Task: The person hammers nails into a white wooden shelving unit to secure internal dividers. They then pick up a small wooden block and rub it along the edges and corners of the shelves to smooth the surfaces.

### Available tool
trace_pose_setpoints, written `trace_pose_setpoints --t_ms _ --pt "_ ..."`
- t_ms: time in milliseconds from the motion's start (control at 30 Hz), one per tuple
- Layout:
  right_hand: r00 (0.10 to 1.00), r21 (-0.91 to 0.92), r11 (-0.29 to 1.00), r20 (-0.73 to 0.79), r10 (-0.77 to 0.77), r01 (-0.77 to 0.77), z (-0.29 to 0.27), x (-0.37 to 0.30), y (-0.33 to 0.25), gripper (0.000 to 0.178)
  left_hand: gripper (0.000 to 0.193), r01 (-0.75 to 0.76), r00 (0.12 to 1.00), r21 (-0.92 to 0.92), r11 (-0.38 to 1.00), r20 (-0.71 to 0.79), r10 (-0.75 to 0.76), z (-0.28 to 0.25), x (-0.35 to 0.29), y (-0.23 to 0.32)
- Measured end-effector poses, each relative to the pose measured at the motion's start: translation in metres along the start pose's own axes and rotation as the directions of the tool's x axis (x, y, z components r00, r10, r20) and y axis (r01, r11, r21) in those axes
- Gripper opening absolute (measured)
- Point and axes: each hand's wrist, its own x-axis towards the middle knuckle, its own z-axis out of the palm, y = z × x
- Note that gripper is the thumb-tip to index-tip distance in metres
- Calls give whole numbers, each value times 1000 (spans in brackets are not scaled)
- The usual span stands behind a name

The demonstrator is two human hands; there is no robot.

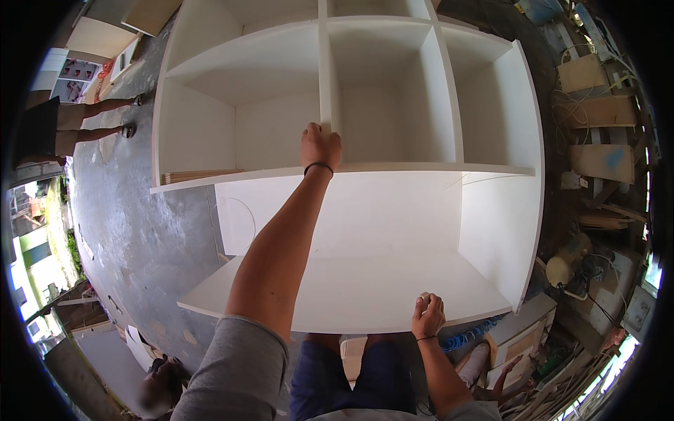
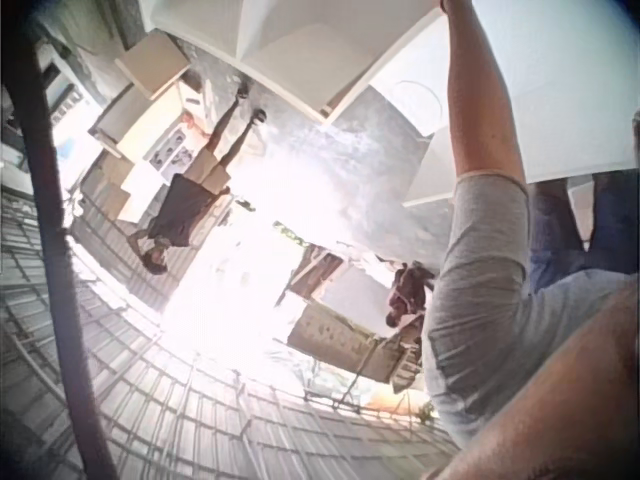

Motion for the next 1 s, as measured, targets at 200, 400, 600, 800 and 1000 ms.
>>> trace_pose_setpoints --t_ms 200,400,600,800,1000 --pt "999 43 998 -30 -35 36 -1 0 11 33 30 -336 911 84 938 -224 347 16 -17 -20" --pt "997 64 996 -49 -56 59 -1 -1 11 33 30 -323 909 116 939 -239 342 15 -18 -17" --pt "986 126 992 -165 -9 30 8 -8 9 33 35 -245 968 5 970 50 244 -17 -13 -17" --pt "980 124 991 -197 -25 50 11 -9 5 23 46 -220 971 315 923 -24 240 -113 42 -139" --pt "889 554 792 -185 418 -257 5 2 -10 25 57 -31 994 526 850 -75 83 -215 110 -256"
